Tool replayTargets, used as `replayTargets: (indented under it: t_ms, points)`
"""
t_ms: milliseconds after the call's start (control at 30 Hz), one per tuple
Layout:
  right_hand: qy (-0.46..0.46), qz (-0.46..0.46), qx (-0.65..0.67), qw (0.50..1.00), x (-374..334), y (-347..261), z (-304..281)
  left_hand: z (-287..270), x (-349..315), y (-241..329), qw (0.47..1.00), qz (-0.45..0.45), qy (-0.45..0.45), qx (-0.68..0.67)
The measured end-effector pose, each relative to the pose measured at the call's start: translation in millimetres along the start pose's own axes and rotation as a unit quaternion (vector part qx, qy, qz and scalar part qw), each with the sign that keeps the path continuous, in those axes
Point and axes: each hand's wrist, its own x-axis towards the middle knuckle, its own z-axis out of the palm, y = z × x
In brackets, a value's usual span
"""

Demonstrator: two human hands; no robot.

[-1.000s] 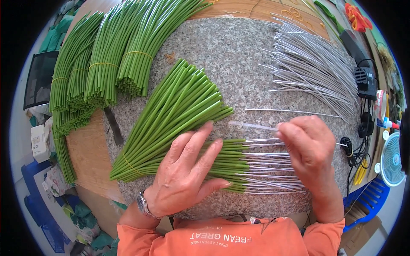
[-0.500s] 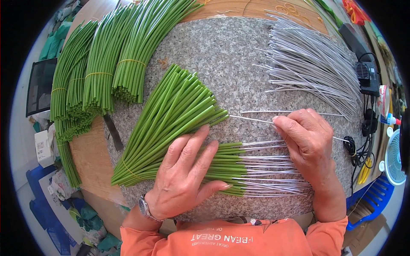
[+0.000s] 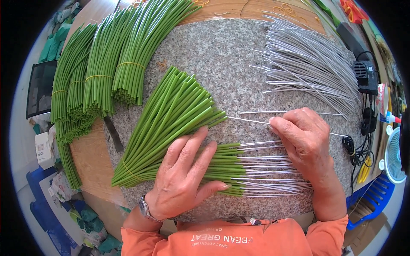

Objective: The person gathers a bundle of green tubes, shakes them, and places them on the table. They then pick up a single green tube and insert a white rod into it by hand, repeating this process with several more tubes and rods.

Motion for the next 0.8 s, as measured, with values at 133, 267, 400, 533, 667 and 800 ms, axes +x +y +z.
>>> replayTargets:
  t_ms: [133,267,400,533,667,800]
  points:
    - [0.012,-0.04,-0.015,0.999,0.2,3.9,-4.1,0.0,0.3,-0.4,1.0,0.005,0.004,-0.002]
    - [-0.012,-0.05,0.003,0.999,1.0,7.7,-3.5,0.2,-1.1,-1.3,1.0,0.009,0.009,-0.008]
    - [-0.029,-0.058,0.063,0.996,1.4,1.0,2.7,1.2,-2.1,-0.1,1.0,0.016,0.016,-0.007]
    - [-0.059,-0.074,0.12,0.988,1.4,-16.1,13.2,-0.5,-2.0,1.1,0.999,0.031,0.013,0.005]
    - [-0.097,-0.101,0.128,0.982,1.6,-29.6,15.2,2.6,-5.1,-0.8,0.999,0.039,0.014,0.005]
    - [-0.069,-0.097,0.092,0.989,1.7,-18.7,11.9,3.0,-9.3,-3.5,0.999,0.03,0.006,-0.018]
